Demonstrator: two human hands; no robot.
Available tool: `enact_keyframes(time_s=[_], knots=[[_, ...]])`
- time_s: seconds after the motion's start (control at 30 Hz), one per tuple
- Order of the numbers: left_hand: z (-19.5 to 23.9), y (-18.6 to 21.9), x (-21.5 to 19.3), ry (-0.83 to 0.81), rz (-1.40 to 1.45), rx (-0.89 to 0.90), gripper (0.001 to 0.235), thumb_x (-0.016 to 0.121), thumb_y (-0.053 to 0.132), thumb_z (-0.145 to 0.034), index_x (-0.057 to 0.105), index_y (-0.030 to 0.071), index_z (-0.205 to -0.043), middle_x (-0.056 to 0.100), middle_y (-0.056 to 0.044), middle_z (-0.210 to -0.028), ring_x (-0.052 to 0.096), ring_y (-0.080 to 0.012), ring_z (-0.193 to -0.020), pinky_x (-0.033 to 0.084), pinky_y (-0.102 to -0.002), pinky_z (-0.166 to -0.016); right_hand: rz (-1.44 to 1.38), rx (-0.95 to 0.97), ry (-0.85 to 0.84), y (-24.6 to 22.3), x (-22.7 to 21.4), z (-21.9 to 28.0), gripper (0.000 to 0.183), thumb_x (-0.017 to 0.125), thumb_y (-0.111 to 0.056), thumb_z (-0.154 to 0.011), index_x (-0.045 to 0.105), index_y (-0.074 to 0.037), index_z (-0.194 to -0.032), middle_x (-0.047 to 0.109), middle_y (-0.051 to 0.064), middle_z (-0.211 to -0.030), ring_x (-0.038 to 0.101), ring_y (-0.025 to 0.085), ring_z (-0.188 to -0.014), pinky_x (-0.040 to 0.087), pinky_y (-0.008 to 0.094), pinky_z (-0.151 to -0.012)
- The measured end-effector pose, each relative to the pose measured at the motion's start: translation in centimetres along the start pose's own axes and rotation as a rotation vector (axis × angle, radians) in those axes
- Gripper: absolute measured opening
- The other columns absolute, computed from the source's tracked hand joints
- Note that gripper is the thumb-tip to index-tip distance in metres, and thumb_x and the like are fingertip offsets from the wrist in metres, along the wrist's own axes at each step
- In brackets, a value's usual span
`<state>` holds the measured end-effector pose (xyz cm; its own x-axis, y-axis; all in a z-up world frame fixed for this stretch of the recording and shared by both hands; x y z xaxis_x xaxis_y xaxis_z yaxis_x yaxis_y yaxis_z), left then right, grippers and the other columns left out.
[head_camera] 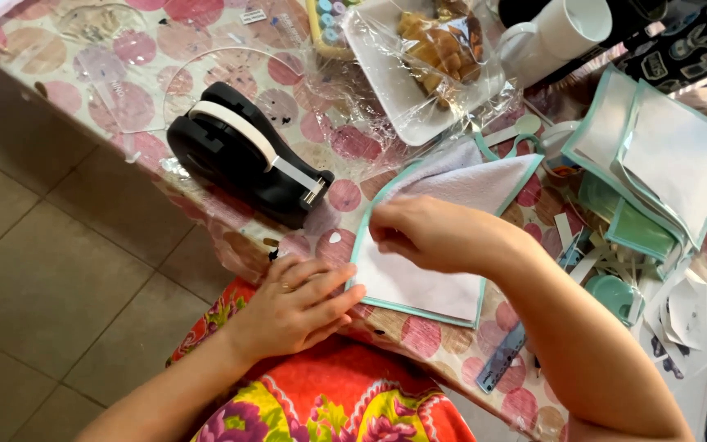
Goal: Cutting a paper label with scissors and taping it onto a fabric bib
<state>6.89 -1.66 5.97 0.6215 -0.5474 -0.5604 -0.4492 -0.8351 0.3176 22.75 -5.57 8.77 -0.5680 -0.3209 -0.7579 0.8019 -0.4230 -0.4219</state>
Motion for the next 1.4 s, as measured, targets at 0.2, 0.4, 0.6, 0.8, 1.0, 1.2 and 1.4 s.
enact_keyframes(time_s=[0.2,0.4,0.6,0.8,1.0,1.2,1.4], knots=[[-1.0,-6.8,-7.9,0.350,-0.341,0.116,0.044,0.054,0.042,-0.102,0.058,0.020,-0.140,0.063,-0.025,-0.129,0.058,-0.0444,-0.111,0.044,-0.060,-0.089,-0.113,-0.106,0.408,-6.8,-6.4,0.3,0.022,0.053,-0.024,-0.106,0.067,-0.006,-0.104,0.069,0.020,-0.088,0.070,0.044,-0.087,0.058,0.052,-0.075],[-5.6,-12.0,-8.4,-0.158,-0.358,-0.254,0.052,0.067,0.033,-0.112,0.046,0.027,-0.160,0.025,-0.027,-0.167,0.013,-0.0457,-0.157,0.016,-0.065,-0.128,-0.196,-0.095,0.580,-5.5,-5.2,-4.0,0.032,0.050,-0.029,-0.104,0.071,-0.006,-0.102,0.067,0.011,-0.108,0.065,0.028,-0.104,0.046,0.038,-0.093],[-5.1,-10.8,-7.4,-0.120,-0.485,-0.097,0.053,0.080,0.036,-0.107,0.053,0.038,-0.152,0.028,-0.006,-0.167,0.019,-0.0393,-0.154,0.042,-0.071,-0.117,-0.402,0.029,0.508,-3.0,-4.1,-2.0,0.027,0.064,-0.037,-0.098,0.075,-0.017,-0.084,0.057,-0.001,-0.107,0.054,0.012,-0.083,0.044,0.029,-0.075],[-5.3,-10.4,-7.5,-0.119,-0.474,-0.106,0.038,0.070,0.024,-0.112,0.064,0.037,-0.146,0.036,-0.005,-0.164,0.028,-0.0453,-0.150,0.039,-0.074,-0.115,-0.242,-0.082,0.839,-4.1,-3.0,-0.9,0.020,0.062,-0.011,-0.100,0.063,-0.001,-0.082,0.049,0.012,-0.101,0.055,0.028,-0.095,0.045,0.038,-0.092],[-5.2,-9.5,-7.8,-0.080,-0.491,-0.006,0.033,0.069,0.020,-0.113,0.066,0.032,-0.143,0.036,-0.006,-0.164,0.027,-0.0417,-0.151,0.046,-0.073,-0.110,0.136,0.115,0.732,-2.0,-0.2,-2.1,0.024,0.057,-0.016,-0.100,0.066,0.005,-0.094,0.054,0.020,-0.107,0.058,0.041,-0.086,0.052,0.056,-0.068],[-3.2,-9.4,-6.1,-0.205,-0.409,-0.127,0.063,0.068,0.003,-0.111,0.049,0.036,-0.161,0.015,-0.009,-0.174,0.003,-0.0432,-0.160,0.031,-0.085,-0.118,-0.129,0.039,0.736,-0.7,-0.4,4.1,0.015,0.063,-0.015,-0.094,0.074,-0.013,-0.105,0.069,0.009,-0.104,0.066,0.031,-0.091,0.049,0.042,-0.078],[-3.2,1.4,-0.9,-0.206,-0.128,0.247,0.035,0.047,0.013,-0.111,0.061,0.016,-0.144,0.055,-0.007,-0.150,0.048,-0.0333,-0.142,0.038,-0.056,-0.119,-0.202,0.198,0.492,2.5,2.1,8.4,0.032,0.062,-0.023,-0.098,0.072,-0.018,-0.127,0.080,0.005,-0.107,0.074,0.025,-0.093,0.051,0.035,-0.078]])
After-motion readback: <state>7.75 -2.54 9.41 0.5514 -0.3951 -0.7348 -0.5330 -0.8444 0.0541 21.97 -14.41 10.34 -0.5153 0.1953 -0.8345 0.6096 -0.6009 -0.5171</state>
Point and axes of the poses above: each hand's wrist, its own z-axis away from the middle knuckle, its own x-axis out of the palm, y = z × x, the point moved 10 cm from there along -z, towards the middle knuckle
